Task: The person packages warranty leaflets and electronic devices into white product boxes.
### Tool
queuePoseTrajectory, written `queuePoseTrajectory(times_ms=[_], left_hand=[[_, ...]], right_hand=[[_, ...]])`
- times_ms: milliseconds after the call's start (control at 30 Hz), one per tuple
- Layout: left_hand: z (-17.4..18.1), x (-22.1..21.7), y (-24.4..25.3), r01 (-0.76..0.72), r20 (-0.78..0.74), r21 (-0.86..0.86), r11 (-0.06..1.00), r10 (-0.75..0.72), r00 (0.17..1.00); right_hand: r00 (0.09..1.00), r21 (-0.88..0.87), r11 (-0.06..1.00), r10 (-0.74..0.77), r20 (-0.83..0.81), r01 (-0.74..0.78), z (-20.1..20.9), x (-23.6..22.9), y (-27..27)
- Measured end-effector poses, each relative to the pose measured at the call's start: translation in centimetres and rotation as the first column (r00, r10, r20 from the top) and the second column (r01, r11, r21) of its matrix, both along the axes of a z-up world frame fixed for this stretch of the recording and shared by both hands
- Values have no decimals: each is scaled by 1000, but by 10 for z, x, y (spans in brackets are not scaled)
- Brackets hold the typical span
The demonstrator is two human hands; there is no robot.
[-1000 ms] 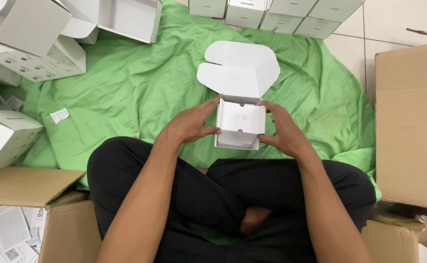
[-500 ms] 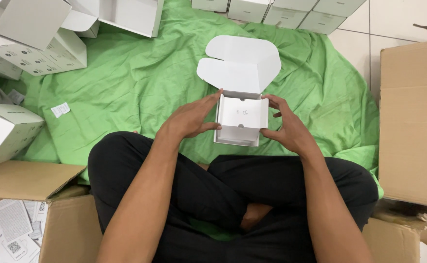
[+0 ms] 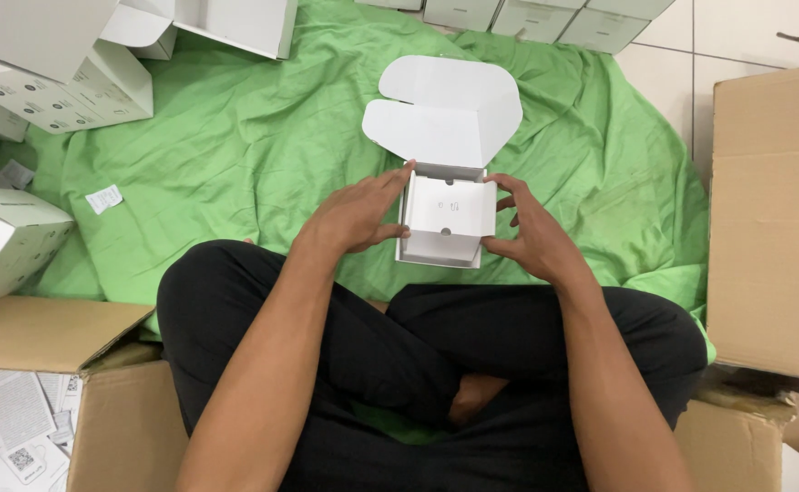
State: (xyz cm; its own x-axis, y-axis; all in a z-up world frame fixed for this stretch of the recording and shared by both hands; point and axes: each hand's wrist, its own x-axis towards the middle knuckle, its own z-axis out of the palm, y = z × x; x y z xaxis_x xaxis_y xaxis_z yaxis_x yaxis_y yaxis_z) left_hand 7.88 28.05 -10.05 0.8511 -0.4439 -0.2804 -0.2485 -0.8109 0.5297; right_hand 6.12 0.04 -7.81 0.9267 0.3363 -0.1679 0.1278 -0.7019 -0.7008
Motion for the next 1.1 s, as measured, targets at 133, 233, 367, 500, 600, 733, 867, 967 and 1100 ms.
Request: queuePoseTrajectory(times_ms=[133,233,367,500,600,733,867,967,1100], left_hand=[[-12,0,0,12,54,-26,1000,-11,998],[-5,-3,0,14,111,-135,991,1,994],[-8,-2,0,16,94,-120,993,-5,996],[-13,-1,0,17,82,-84,996,-10,997],[-13,-2,0,25,79,-60,998,-20,997],[-21,0,1,36,88,-64,997,-30,996],[-16,-2,-2,21,75,-30,999,-19,997],[-15,-3,-4,22,76,-8,1000,-21,997],[-19,-4,-7,23,107,20,1000,-25,994]], right_hand=[[1000,3,1000,1,11,-1,1,-1,2],[998,-93,994,-57,-24,54,-1,-2,3],[999,-98,995,-14,51,19,-5,0,3],[999,-137,990,-38,28,42,-1,0,6],[988,-89,996,40,148,-27,-8,-1,4],[977,-69,996,65,204,-52,-10,-1,4],[982,-112,993,56,178,-36,-12,-1,6],[989,-154,988,49,142,-27,-10,0,10],[975,-184,980,107,193,-71,-27,1,2]])
